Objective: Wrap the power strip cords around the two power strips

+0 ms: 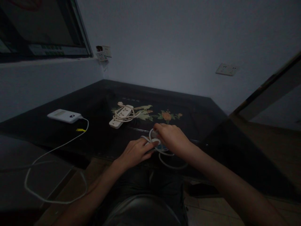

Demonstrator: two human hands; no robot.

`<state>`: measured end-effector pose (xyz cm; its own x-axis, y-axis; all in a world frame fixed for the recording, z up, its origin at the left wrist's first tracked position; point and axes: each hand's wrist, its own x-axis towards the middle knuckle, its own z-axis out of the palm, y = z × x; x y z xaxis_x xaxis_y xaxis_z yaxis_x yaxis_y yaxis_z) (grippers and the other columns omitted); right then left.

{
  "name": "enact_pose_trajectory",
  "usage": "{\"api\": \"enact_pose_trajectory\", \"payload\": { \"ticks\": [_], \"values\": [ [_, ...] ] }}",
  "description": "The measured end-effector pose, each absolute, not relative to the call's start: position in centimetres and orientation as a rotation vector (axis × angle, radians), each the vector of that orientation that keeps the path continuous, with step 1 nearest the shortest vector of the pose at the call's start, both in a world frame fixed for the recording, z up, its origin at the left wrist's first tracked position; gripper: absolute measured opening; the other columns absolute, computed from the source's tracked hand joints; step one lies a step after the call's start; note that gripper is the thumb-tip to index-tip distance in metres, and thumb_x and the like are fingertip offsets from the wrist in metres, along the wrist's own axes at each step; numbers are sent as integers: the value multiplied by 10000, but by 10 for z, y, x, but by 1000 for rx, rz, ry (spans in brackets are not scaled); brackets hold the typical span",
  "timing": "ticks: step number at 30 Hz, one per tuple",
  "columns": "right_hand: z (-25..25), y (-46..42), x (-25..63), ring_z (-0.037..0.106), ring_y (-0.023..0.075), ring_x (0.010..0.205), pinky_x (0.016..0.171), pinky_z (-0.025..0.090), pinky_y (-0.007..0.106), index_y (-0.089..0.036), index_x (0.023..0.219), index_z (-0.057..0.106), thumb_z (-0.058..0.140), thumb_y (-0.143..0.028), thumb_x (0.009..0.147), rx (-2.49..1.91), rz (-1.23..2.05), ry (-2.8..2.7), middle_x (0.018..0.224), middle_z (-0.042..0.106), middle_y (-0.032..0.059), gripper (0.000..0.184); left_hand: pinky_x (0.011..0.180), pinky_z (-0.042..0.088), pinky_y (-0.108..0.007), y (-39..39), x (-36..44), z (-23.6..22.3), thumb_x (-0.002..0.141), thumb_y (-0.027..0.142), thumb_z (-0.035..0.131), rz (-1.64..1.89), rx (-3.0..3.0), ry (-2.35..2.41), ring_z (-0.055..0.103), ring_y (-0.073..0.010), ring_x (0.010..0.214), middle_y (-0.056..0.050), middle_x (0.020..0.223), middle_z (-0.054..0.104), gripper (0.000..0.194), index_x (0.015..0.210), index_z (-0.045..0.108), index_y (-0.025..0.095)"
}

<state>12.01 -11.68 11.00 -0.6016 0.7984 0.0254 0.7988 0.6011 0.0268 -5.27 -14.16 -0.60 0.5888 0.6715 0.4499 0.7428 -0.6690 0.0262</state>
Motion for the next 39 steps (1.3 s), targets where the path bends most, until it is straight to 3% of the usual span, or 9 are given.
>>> {"api": "enact_pose_trajectory", "payload": {
  "ticks": [9, 13, 19, 23, 27, 33, 36, 39],
  "values": [
    [94, -104, 114, 667, 251, 908, 688, 463, 298, -198, 1223, 517, 567, -141, 824, -1221, 48, -2860, 1042, 693, 125, 407, 632, 497, -253, -141, -53, -12, 863, 278, 561, -684, -2644, -1135, 614, -189, 826, -64, 958, 626, 348, 1209, 567, 248],
    [96, -97, 121, 646, 215, 939, 760, 454, 292, -170, 1192, 571, 538, -108, 831, -984, 413, -2881, 1037, 693, 107, 368, 668, 516, -273, -142, -56, -14, 876, 290, 548, -751, -2687, -1080, 622, -197, 859, -68, 997, 633, 330, 1205, 576, 267],
    [101, -95, 138, 603, 130, 712, 639, 435, 237, -108, 1214, 544, 474, -107, 871, -862, 853, -2766, 836, 659, 46, 350, 682, 517, -251, -141, -56, -14, 880, 306, 547, -732, -2682, -1124, 619, -181, 870, -73, 1000, 634, 373, 1251, 554, 265],
    [95, -87, 138, 590, 144, 743, 686, 442, 266, -113, 1156, 580, 509, -117, 858, -928, 694, -2722, 819, 641, 43, 306, 689, 521, -260, -142, -54, -13, 875, 298, 555, -770, -2688, -1125, 624, -182, 874, -69, 1010, 638, 401, 1274, 534, 268],
    [87, -65, 137, 576, 187, 920, 839, 439, 346, -119, 1097, 621, 572, -141, 838, -1023, 445, -2602, 982, 643, 99, 264, 672, 520, -263, -144, -53, -13, 876, 306, 557, -795, -2707, -1073, 626, -181, 858, -68, 1006, 639, 423, 1295, 514, 269],
    [85, -40, 145, 624, 120, 883, 813, 481, 254, -139, 1189, 583, 565, -195, 865, -780, 1571, -2651, 1047, 670, 62, 330, 704, 527, -275, -145, -55, -15, 856, 276, 578, -806, -2718, -989, 626, -197, 922, -87, 1074, 628, 433, 1283, 514, 258],
    [81, -40, 144, 628, 100, 802, 750, 489, 224, -134, 1191, 583, 617, -151, 809, -775, 1828, -2527, 976, 678, 38, 384, 702, 523, -276, -146, -56, -18, 858, 279, 569, -773, -2727, -928, 617, -203, 934, -95, 1098, 624, 425, 1279, 515, 256],
    [77, -43, 141, 616, 89, 733, 692, 490, 211, -139, 1096, 632, 624, -145, 793, -807, 1871, -2482, 903, 674, 18, 304, 686, 517, -269, -147, -57, -20, 866, 290, 556, -755, -2728, -910, 614, -194, 898, -91, 1076, 629, 425, 1286, 505, 255]
  ]
}}
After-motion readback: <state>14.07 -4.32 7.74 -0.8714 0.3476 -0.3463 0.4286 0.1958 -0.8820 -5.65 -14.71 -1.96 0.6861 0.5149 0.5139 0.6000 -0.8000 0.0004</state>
